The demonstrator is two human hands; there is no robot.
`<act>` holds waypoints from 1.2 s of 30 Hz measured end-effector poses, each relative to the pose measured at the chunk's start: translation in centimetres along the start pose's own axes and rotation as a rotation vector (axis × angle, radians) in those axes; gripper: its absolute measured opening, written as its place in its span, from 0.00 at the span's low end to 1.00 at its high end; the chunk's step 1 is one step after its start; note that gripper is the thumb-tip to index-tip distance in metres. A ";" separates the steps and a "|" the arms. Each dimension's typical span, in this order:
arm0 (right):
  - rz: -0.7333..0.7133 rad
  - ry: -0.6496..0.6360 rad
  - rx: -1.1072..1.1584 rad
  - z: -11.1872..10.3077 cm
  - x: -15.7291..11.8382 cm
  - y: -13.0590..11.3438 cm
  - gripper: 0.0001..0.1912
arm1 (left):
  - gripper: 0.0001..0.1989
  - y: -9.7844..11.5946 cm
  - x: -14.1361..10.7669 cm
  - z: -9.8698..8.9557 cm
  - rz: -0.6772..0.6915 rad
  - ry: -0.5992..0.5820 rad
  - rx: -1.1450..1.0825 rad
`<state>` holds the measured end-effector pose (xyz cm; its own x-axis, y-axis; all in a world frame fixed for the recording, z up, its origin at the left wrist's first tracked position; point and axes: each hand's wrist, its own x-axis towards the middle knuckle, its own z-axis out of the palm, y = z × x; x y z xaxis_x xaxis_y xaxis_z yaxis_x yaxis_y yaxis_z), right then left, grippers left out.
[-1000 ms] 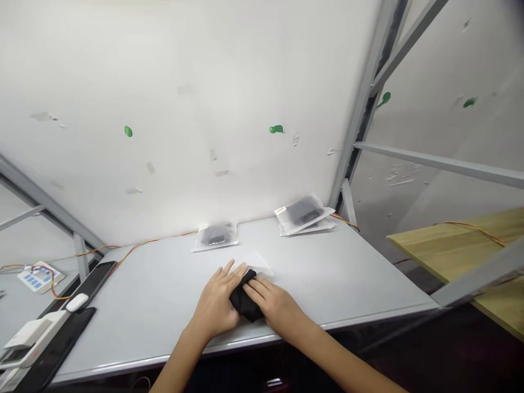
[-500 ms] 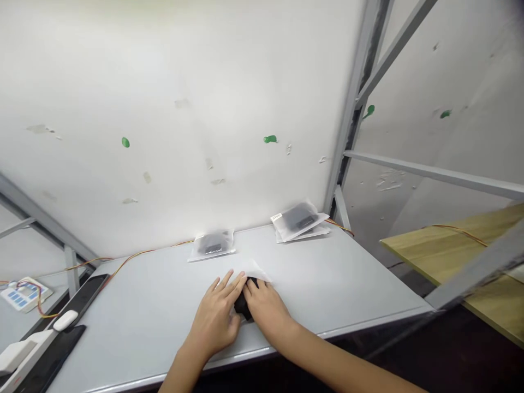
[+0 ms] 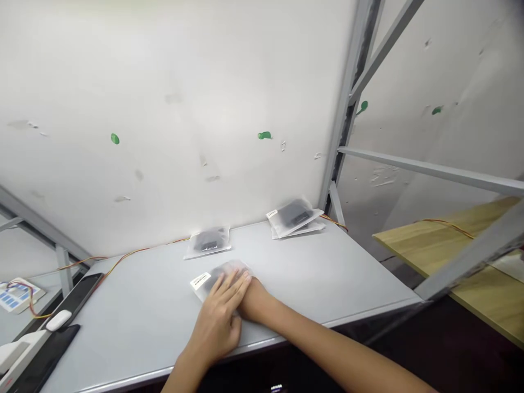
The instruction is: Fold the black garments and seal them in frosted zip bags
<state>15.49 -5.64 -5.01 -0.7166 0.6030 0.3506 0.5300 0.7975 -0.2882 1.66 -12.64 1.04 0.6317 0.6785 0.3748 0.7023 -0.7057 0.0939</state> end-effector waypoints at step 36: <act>0.439 0.416 0.354 -3.2 -7.6 -0.3 0.13 | 0.17 1.7 -5.0 3.5 -0.021 0.514 0.138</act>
<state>22.24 -10.39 -4.74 -0.1998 0.8818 0.4272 0.5002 0.4666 -0.7294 0.84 -16.55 -3.87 0.3991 0.4806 0.7809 0.7717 -0.6360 -0.0029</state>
